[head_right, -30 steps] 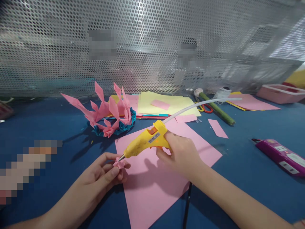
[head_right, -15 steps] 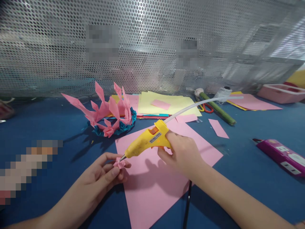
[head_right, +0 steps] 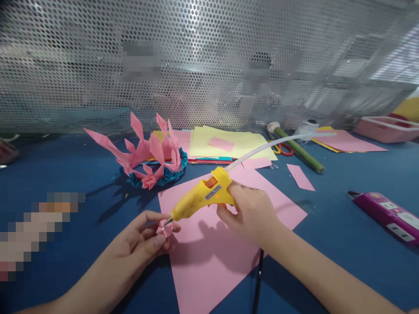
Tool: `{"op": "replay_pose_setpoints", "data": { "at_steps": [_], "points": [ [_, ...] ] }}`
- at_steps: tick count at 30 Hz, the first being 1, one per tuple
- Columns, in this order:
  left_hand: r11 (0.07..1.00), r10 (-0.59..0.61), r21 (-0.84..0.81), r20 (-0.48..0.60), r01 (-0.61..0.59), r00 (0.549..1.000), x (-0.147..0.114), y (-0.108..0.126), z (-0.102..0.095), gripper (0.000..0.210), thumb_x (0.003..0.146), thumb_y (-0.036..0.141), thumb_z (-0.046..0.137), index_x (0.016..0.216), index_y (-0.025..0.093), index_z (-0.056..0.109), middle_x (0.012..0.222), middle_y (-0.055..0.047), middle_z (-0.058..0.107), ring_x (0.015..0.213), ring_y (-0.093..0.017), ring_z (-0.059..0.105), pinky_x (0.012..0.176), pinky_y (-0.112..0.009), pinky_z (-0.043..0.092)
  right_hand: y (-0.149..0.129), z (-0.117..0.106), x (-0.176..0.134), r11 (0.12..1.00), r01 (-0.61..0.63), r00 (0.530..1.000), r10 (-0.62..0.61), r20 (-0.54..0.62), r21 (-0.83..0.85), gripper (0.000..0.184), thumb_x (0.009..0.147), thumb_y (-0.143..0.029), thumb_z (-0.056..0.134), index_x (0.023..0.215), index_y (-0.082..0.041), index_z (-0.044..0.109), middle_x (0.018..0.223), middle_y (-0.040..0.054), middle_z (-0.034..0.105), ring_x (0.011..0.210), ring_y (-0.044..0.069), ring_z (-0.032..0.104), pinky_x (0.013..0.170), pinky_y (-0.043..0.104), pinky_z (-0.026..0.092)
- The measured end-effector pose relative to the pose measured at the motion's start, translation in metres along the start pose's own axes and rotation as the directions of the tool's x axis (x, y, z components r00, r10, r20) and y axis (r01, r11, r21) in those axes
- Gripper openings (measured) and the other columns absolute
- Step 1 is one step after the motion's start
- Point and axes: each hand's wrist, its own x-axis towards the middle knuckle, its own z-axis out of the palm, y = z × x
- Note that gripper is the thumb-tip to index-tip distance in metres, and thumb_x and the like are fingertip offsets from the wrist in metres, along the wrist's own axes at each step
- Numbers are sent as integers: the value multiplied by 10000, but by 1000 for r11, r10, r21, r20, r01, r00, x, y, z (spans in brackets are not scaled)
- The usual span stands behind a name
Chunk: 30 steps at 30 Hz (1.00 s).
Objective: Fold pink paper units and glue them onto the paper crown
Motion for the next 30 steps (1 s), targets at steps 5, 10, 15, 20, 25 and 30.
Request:
{"op": "replay_pose_setpoints", "data": {
  "at_steps": [5, 10, 15, 20, 25, 30],
  "points": [
    [1000, 9, 8, 6, -9, 1000, 0, -2, -1, 273, 790, 382, 794, 935, 209, 640, 854, -15, 734, 743, -126, 629, 735, -246, 509, 0, -1, 1, 1000, 16, 1000, -16, -1, 9, 177, 715, -185, 450, 641, -263, 310, 440, -78, 364, 331, 112, 360, 375, 222, 262],
    [1000, -2, 7, -4, 2, 1000, 1, 0, 0, 283, 764, 367, 818, 919, 205, 645, 872, -11, 744, 744, -114, 628, 737, -227, 512, -1, -1, 1, 1000, 23, 1000, -23, -4, -8, 190, 717, -185, 451, 653, -265, 291, 438, -80, 361, 323, 110, 362, 365, 221, 273],
    [1000, -23, 20, -11, 23, 1000, -1, 3, 1, 329, 736, 406, 833, 910, 201, 642, 912, -31, 765, 800, -131, 653, 768, -237, 520, -1, 0, 1, 999, 26, 1000, -26, -14, -27, 195, 713, -190, 456, 658, -264, 285, 437, -82, 356, 316, 112, 375, 361, 223, 286],
    [999, -36, 16, -15, 36, 999, 1, 3, 1, 349, 758, 444, 809, 931, 210, 616, 913, -20, 767, 790, -128, 653, 791, -257, 521, 0, -1, 1, 999, 12, 999, -14, -36, -49, 205, 718, -191, 455, 645, -265, 278, 436, -73, 363, 315, 112, 377, 355, 223, 264],
    [999, -35, -2, 9, 35, 999, 1, 1, 0, 336, 777, 455, 791, 932, 216, 613, 919, -1, 766, 786, -122, 657, 810, -265, 512, -1, -3, 2, 998, 27, 998, -30, -54, -58, 191, 720, -185, 451, 641, -262, 295, 425, -80, 357, 303, 105, 370, 351, 215, 274],
    [998, -38, -43, 33, 39, 999, 2, 1, 0, 337, 774, 456, 796, 923, 217, 613, 890, 19, 768, 765, -108, 650, 806, -256, 509, -1, -3, 2, 995, 61, 996, -66, -67, -78, 178, 716, -177, 441, 641, -262, 304, 421, -79, 384, 307, 111, 396, 358, 214, 286]
  ]
}}
